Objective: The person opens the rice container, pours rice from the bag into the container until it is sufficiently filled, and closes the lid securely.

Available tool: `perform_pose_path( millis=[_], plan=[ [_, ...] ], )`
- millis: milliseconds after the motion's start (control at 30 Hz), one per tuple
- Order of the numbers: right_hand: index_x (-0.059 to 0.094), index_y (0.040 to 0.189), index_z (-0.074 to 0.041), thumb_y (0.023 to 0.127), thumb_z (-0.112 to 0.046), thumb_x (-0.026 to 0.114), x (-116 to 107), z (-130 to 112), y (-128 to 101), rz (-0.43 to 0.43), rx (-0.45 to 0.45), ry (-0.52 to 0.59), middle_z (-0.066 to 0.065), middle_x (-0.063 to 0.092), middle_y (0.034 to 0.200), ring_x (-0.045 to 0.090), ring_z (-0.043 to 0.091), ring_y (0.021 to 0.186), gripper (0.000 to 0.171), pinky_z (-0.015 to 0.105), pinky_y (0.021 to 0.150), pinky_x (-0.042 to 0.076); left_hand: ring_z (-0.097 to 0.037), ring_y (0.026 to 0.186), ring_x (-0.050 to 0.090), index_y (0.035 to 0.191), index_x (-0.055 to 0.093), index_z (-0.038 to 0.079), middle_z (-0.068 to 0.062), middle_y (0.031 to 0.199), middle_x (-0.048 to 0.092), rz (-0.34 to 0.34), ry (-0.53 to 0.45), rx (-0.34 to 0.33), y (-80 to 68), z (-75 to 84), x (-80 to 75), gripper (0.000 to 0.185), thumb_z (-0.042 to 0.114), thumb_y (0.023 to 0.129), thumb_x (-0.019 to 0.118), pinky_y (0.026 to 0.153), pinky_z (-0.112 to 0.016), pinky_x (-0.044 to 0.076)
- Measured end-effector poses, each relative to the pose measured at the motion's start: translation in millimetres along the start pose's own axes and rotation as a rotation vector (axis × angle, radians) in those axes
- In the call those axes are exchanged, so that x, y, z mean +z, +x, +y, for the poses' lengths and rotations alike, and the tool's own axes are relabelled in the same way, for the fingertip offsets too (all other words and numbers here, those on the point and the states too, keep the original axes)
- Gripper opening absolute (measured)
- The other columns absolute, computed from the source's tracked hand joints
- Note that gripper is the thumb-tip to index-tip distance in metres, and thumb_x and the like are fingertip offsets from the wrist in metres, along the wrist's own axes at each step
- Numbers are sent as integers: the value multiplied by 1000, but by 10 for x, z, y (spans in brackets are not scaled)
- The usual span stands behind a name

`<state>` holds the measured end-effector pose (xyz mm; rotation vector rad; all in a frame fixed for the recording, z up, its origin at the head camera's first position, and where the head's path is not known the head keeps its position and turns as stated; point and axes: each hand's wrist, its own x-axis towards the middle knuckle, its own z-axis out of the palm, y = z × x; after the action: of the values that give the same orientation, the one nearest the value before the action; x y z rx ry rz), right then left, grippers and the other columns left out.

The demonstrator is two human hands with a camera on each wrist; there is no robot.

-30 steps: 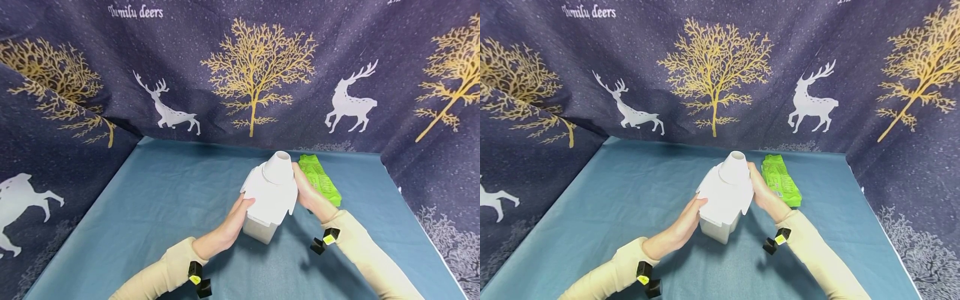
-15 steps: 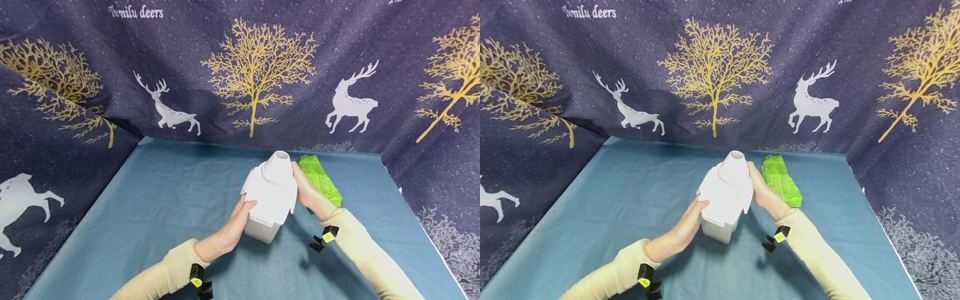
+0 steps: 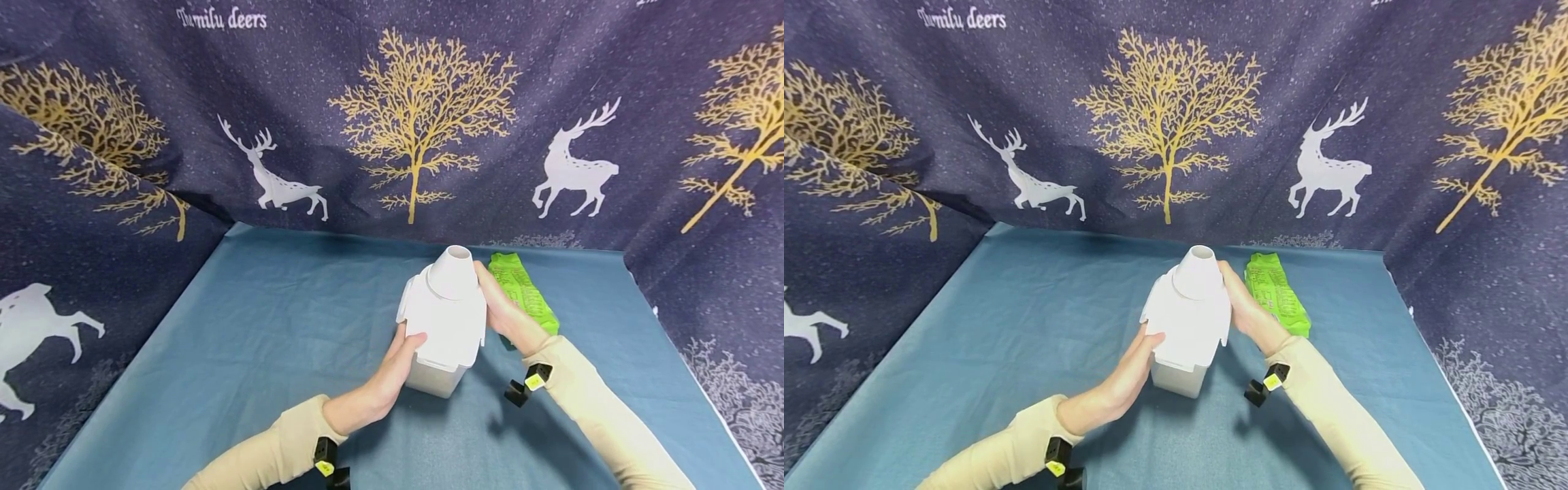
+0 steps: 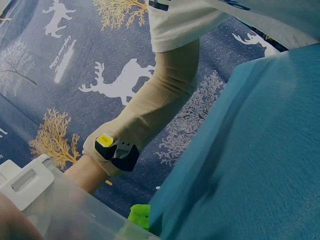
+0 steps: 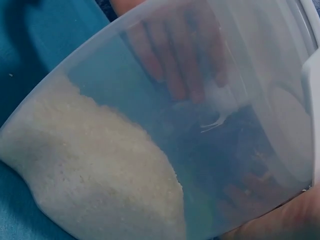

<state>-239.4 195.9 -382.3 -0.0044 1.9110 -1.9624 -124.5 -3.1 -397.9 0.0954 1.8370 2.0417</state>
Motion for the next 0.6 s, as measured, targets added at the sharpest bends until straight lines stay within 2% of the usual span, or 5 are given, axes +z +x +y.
perform_pose_path(
  millis=[200,600],
  plan=[
    [49,70,-26,101,-43,26,-2,23,15,-11,-11,22,-10,51,68,50,8,67,42,26,71,44,-27,150,-8,155,-6,8,-10,163,-10,-2,10,6,-40,-11,33,80,40,98,41,119,-55,0],
    [50,70,-28,102,-45,28,5,3,47,-5,-38,-16,-11,50,69,48,7,70,43,25,74,43,-27,150,-11,154,-9,5,-11,163,-13,-17,30,24,-62,-49,80,82,41,99,40,119,-55,-1]
  ],
)
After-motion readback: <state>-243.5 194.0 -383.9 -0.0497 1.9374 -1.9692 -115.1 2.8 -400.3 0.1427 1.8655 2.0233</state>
